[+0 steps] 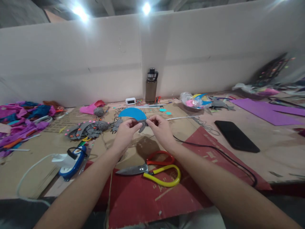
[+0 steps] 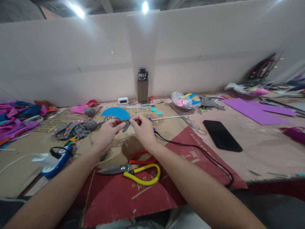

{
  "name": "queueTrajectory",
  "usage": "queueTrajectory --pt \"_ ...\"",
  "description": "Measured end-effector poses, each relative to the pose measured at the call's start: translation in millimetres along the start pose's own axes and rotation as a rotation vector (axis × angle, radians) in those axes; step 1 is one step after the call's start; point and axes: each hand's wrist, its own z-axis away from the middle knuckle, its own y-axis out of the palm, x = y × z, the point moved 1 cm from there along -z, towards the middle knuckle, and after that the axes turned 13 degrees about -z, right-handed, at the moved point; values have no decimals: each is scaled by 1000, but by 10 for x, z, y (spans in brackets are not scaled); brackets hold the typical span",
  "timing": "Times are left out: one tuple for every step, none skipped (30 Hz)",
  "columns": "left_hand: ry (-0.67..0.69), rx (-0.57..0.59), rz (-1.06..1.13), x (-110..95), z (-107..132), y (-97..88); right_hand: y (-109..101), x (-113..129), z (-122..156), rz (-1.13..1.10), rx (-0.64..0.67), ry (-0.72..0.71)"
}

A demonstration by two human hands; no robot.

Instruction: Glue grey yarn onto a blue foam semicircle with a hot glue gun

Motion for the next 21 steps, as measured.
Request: queueTrajectory --pt "-13 1 2 -8 2 -4 -6 -7 -4 7 -1 0" --pt "-29 -1 5 -13 4 -8 -12 -17 -8 12 -4 -4" --pt "-46 -8 9 -17 6 -12 -17 -29 -11 18 -5 -12" --pt "-60 -17 10 -18 8 -15 -22 -42 -14 24 -6 -21" --pt "-71 -23 11 -15 8 -17 -26 -54 -16 30 -7 -31" --pt "-80 -23 14 -7 7 -18 -30 -65 -16 38 -7 -39" --pt "-89 -19 21 4 4 -18 -32 -71 -15 48 -7 -47" --pt "-97 -11 29 17 -1 -16 -33 -71 -11 60 -5 -56" --pt "-104 -5 40 30 -7 -13 -32 -65 -4 74 -3 -65" --pt "-111 -4 60 40 -13 -9 -31 -53 4 89 1 -75" --pt "-119 -5 91 46 -19 -4 -28 -37 14 104 7 -87" --pt "-131 -4 132 47 -23 3 -25 -16 25 114 15 -99" --pt "-146 -2 182 43 -25 11 -22 5 35 118 23 -111" --pt "-162 4 237 34 -26 19 -20 25 44 119 30 -123" --pt "-175 12 286 23 -24 26 -18 42 50 120 34 -133" --pt "-185 20 322 11 -22 32 -18 55 54 120 34 -142" --pt "-192 28 341 0 -19 35 -19 64 55 121 32 -148" --pt "-196 34 349 -9 -15 37 -22 69 54 122 28 -152" --pt "-201 39 349 -16 -11 38 -26 71 51 124 21 -155" --pt "-208 41 345 -20 -8 38 -31 71 48 124 15 -156" --pt "-215 43 339 -23 -5 38 -36 70 44 123 9 -156"
